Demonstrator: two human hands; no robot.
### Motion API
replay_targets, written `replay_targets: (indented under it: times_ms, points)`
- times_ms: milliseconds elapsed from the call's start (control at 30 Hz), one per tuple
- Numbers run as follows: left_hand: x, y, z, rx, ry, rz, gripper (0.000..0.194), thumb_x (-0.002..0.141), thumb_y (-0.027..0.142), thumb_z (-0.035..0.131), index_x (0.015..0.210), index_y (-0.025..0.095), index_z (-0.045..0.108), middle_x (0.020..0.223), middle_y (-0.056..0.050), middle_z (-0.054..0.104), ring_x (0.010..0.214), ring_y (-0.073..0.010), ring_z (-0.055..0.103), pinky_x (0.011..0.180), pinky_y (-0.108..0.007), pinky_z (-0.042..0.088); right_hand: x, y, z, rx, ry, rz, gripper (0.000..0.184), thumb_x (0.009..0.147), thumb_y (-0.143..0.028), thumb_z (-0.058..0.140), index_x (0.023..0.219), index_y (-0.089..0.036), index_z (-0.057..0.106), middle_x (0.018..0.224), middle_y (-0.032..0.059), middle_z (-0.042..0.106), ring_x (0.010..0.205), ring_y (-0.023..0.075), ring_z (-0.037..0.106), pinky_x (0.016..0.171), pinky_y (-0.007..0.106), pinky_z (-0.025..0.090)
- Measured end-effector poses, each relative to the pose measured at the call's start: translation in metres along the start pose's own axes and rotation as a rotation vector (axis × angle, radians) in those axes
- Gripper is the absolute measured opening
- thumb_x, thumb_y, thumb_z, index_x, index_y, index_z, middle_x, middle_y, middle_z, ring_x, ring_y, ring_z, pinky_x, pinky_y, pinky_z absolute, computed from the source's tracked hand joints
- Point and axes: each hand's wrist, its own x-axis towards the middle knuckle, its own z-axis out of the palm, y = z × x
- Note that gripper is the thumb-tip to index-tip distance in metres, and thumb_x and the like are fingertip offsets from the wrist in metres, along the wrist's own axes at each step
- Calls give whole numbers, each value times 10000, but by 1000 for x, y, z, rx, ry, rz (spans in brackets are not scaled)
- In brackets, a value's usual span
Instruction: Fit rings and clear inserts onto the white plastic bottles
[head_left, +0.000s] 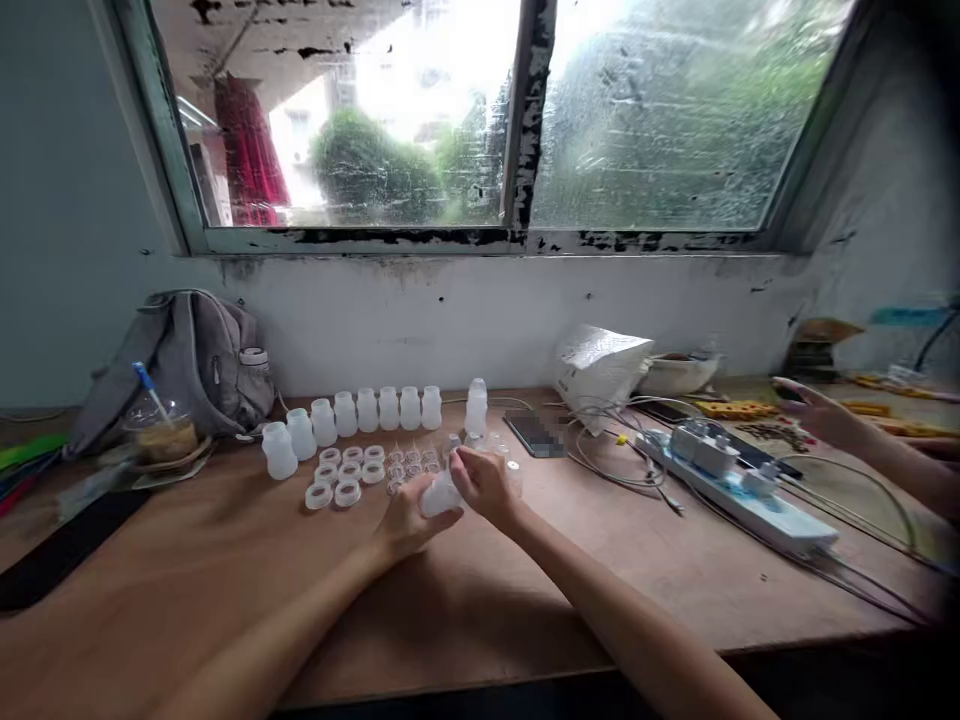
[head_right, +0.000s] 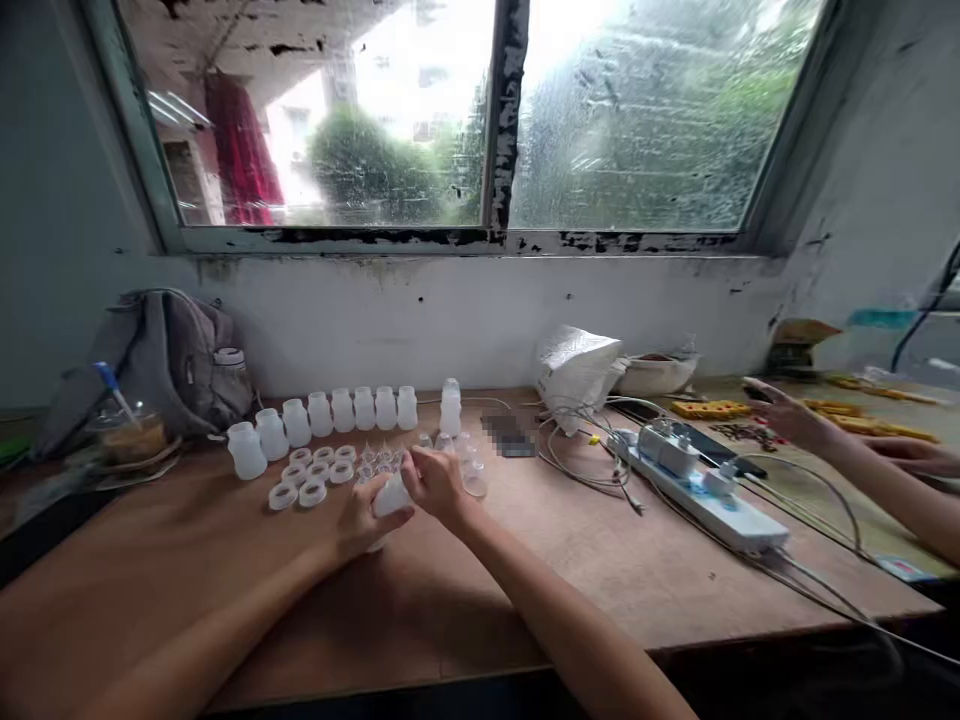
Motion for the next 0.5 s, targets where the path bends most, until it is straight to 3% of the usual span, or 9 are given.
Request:
replay_targets:
  times_ms: [233,500]
  points:
    - [3,0,-3,-119,-89,5,272,645,383,599,758,144,535,668,15,501,607,-106,437,558,-205,340,0,-1,-6,-42,28,-183,272,759,-171,377,514,-199,265,437,-43,292,395,79,282,443,230,221]
    - [12,16,-26,-434,-421,-191,249,634,351,599,756,141,548,649,20,496,593,-102,447,535,-209,345,6,-7,-15,59,38,-157,292,770,-178,351,511,-204,218,444,-43,245,391,81,235,440,249,202]
